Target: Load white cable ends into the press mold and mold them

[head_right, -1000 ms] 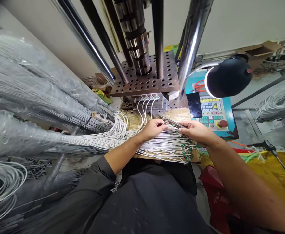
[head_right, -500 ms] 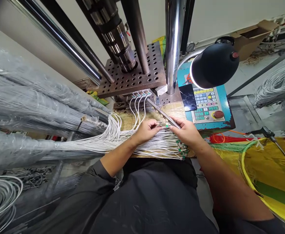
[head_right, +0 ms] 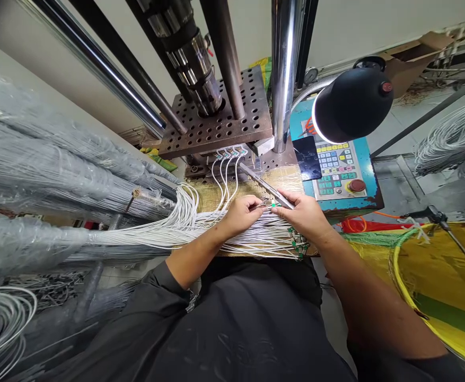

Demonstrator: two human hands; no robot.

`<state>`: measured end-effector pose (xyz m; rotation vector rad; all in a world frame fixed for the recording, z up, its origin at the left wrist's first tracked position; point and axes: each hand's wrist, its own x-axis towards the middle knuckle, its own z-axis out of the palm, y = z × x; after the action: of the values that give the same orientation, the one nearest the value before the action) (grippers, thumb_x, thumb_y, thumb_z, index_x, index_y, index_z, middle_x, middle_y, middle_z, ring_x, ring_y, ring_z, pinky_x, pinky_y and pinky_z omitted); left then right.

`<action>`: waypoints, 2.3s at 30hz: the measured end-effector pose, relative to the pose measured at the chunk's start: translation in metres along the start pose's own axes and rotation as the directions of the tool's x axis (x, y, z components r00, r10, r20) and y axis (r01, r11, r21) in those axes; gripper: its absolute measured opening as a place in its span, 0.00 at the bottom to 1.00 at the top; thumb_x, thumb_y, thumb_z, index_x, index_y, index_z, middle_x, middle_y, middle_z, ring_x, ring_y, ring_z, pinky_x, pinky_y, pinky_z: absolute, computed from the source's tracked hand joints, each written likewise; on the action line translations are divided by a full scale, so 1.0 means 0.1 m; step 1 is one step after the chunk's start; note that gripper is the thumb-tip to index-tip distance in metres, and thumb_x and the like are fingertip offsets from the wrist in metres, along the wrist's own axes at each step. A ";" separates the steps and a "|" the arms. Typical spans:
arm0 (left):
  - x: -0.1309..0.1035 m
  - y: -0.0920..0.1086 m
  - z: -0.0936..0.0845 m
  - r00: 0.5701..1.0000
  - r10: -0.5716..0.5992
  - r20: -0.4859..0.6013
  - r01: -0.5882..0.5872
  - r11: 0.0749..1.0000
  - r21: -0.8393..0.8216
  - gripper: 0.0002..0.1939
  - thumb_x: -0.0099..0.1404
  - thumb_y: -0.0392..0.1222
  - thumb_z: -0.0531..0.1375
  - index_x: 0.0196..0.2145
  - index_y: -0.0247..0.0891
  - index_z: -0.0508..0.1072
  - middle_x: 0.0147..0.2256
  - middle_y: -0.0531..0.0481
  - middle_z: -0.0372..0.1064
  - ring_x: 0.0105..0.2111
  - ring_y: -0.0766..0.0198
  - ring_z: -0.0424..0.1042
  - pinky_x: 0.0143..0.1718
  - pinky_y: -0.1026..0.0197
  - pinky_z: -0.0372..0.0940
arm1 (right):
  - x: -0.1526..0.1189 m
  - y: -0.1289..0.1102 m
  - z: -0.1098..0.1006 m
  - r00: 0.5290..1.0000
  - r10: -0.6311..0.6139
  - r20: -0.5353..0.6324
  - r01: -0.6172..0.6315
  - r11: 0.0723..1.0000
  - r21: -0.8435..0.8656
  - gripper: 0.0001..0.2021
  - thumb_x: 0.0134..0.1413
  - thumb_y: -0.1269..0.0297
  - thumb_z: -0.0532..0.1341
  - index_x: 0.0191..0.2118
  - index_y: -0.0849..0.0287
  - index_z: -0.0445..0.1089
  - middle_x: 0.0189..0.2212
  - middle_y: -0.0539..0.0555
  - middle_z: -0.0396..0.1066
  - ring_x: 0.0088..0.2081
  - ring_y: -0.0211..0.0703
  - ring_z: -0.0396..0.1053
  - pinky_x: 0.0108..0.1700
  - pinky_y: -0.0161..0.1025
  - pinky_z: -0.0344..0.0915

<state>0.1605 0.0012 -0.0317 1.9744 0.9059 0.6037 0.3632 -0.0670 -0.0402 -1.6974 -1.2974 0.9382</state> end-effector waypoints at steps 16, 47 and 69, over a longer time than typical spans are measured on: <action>0.07 -0.01 -0.08 0.996 -0.074 0.043 0.077 0.994 -0.081 0.12 0.65 0.46 0.64 0.33 0.33 0.78 0.29 0.50 0.72 0.29 0.67 0.65 0.33 0.63 0.58 | 0.02 -0.05 0.07 0.997 -0.049 -0.051 0.044 0.995 -0.091 0.27 0.52 0.54 0.69 0.56 0.59 0.76 0.55 0.59 0.75 0.58 0.60 0.72 0.65 0.58 0.64; 0.17 -0.26 -0.16 0.859 0.500 0.108 -0.503 0.785 0.361 0.12 0.75 0.37 0.52 0.43 0.30 0.74 0.40 0.38 0.74 0.43 0.55 0.72 0.49 0.51 0.69 | 0.01 -0.05 0.07 0.999 -0.020 -0.044 0.015 0.993 -0.115 0.27 0.51 0.52 0.69 0.56 0.58 0.76 0.54 0.57 0.76 0.58 0.60 0.71 0.65 0.56 0.65; 0.08 -0.27 -0.14 0.836 0.528 0.147 -0.519 0.676 0.524 0.16 0.76 0.34 0.48 0.42 0.31 0.75 0.40 0.40 0.73 0.40 0.57 0.68 0.46 0.54 0.67 | 0.01 -0.04 0.10 0.999 -0.013 -0.052 0.004 0.983 -0.182 0.32 0.50 0.47 0.67 0.57 0.63 0.75 0.54 0.59 0.76 0.57 0.59 0.72 0.65 0.51 0.65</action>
<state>0.1458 0.0239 -0.0469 2.8067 0.5278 0.7343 0.3525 -0.0635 -0.0410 -1.8418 -1.3891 0.7833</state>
